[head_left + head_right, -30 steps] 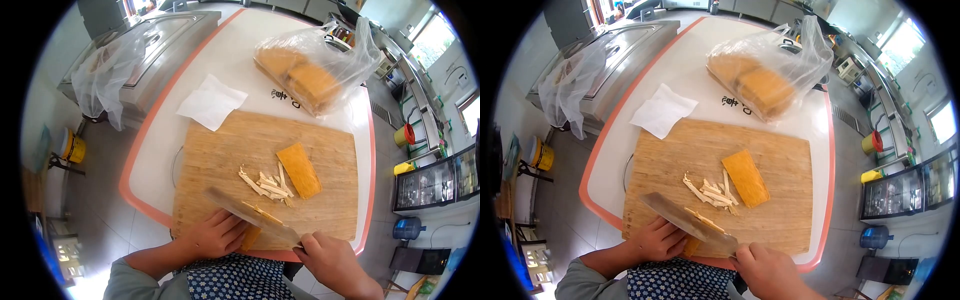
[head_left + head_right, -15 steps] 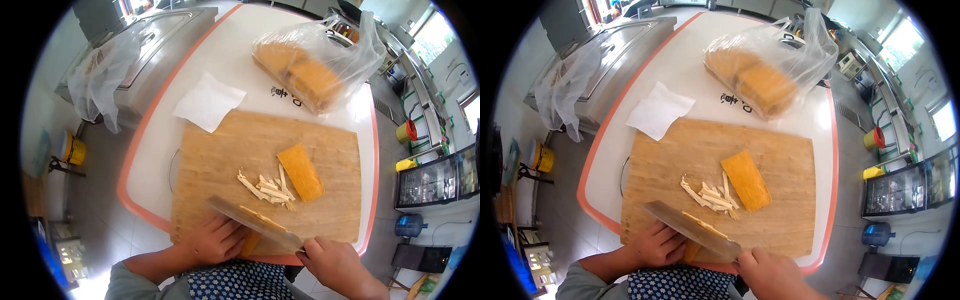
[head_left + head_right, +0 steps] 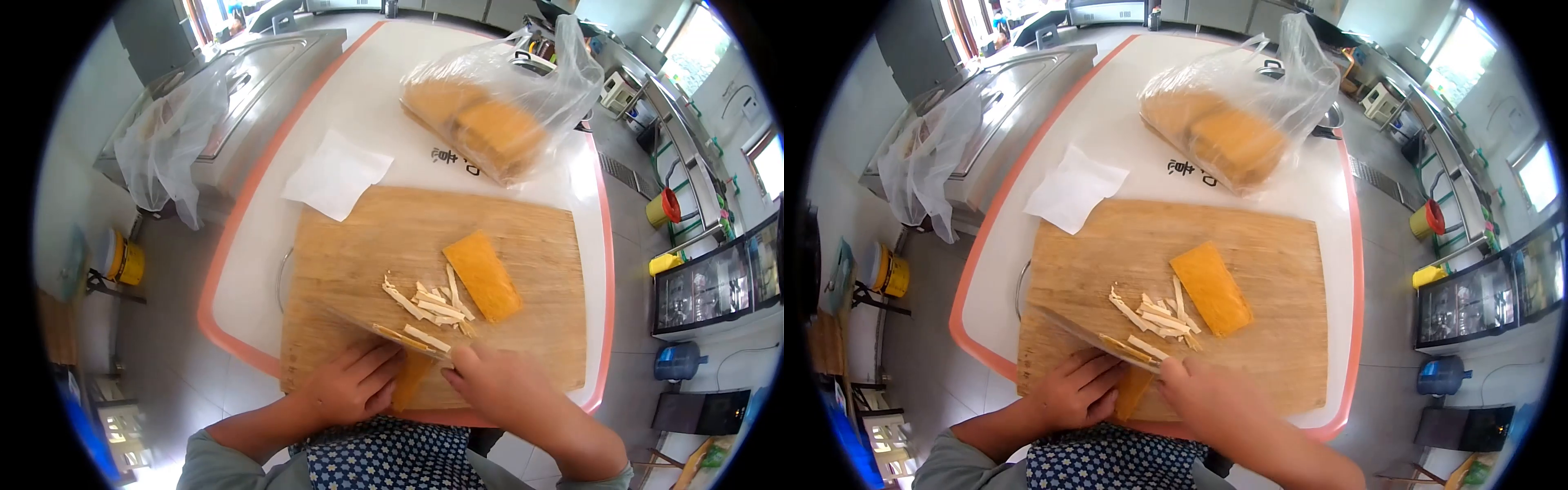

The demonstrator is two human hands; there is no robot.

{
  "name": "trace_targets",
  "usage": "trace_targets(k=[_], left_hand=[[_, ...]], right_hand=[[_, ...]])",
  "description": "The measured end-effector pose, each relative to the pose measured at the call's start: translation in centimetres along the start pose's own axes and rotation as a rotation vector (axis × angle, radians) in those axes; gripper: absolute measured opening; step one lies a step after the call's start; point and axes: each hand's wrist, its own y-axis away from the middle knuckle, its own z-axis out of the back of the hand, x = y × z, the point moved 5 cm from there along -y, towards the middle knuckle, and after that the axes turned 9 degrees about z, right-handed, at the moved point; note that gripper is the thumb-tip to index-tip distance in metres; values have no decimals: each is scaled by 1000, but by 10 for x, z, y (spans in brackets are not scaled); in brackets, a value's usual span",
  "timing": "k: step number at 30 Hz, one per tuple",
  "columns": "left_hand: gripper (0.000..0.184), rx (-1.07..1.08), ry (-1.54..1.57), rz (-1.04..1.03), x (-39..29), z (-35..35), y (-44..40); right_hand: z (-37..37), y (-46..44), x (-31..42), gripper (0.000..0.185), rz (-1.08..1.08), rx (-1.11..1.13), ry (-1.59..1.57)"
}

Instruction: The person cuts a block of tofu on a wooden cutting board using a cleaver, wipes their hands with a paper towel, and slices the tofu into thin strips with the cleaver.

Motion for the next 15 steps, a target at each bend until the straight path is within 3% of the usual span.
trace_targets(k=[5, 11, 15], left_hand=[[36, -38, 6, -36, 0, 1, 3], [38, -35, -10, -56, 0, 0, 7], [40, -52, -12, -51, 1, -1, 9]], right_hand=[[25, 8, -14, 26, -148, -70, -52], [21, 37, 9, 25, 42, -71, 49], [16, 40, 17, 23, 21, -22, 73]])
